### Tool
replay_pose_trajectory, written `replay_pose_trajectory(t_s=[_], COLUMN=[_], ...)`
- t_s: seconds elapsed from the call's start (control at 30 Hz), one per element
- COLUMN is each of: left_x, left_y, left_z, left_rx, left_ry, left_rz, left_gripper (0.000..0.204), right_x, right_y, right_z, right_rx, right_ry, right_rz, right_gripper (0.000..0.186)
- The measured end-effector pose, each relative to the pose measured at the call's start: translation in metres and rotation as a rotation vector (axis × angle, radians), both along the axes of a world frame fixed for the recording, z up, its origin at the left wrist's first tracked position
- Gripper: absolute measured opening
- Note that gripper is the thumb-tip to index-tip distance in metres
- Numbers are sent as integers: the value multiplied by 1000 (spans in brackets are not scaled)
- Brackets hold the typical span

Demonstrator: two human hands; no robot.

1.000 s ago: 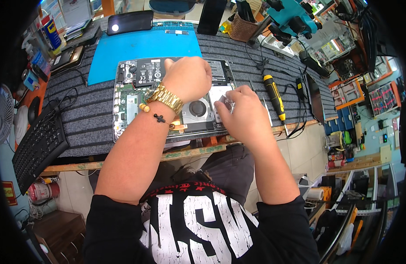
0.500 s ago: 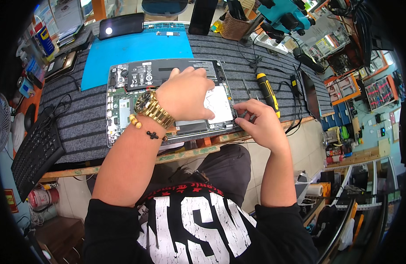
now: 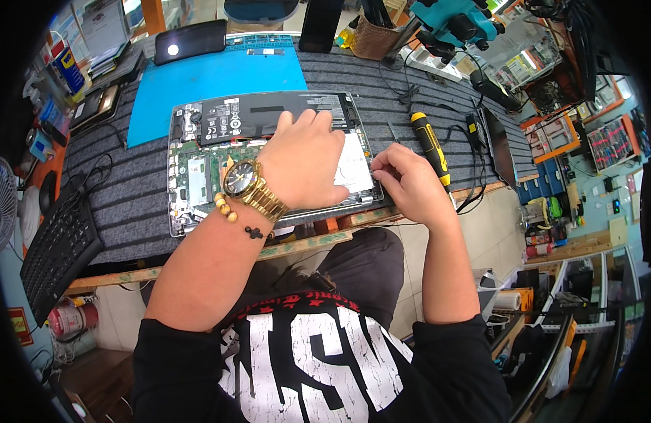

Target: The person uses a thin metal tool and a screwdriver to work on a laptop's internal components, installs a new battery, and then fits the bottom cover onto the laptop chassis.

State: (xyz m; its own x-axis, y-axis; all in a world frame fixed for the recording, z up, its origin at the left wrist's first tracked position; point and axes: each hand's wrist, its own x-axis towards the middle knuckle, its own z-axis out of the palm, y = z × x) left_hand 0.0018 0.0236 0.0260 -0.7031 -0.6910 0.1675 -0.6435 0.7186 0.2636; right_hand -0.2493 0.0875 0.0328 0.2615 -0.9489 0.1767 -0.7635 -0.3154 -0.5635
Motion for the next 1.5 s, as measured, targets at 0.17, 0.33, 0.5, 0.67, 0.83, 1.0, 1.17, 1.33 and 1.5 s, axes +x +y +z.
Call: replay_pose_trajectory(t_s=[0.17,0.33,0.5,0.67,0.83,1.0,1.17,1.33,1.5], left_x=[2,4,5,5,3,0,-7,-7,-6], left_y=[-4,-5,-5,-4,1,4,7,2,-2], left_z=[3,3,1,1,3,1,-5,-11,-8], left_rx=[5,15,20,19,19,-3,-29,-42,-18], left_ry=[1,29,48,39,-1,-15,25,58,108], left_rz=[-7,-6,-16,-12,3,28,25,15,-20], left_gripper=[65,65,65,66,71,77,81,84,84], right_x=[-3,-3,-3,0,-6,-8,-12,-12,-14], right_y=[0,1,2,3,4,12,14,11,10], right_z=[0,1,-4,-3,-1,0,-4,-3,-13], right_rx=[-44,-61,-55,-57,-109,-66,-103,-70,-111], right_ry=[-3,-4,-30,2,15,12,33,-21,-53], right_rz=[35,30,43,44,32,1,38,27,0], right_gripper=[6,6,6,6,10,23,27,27,25])
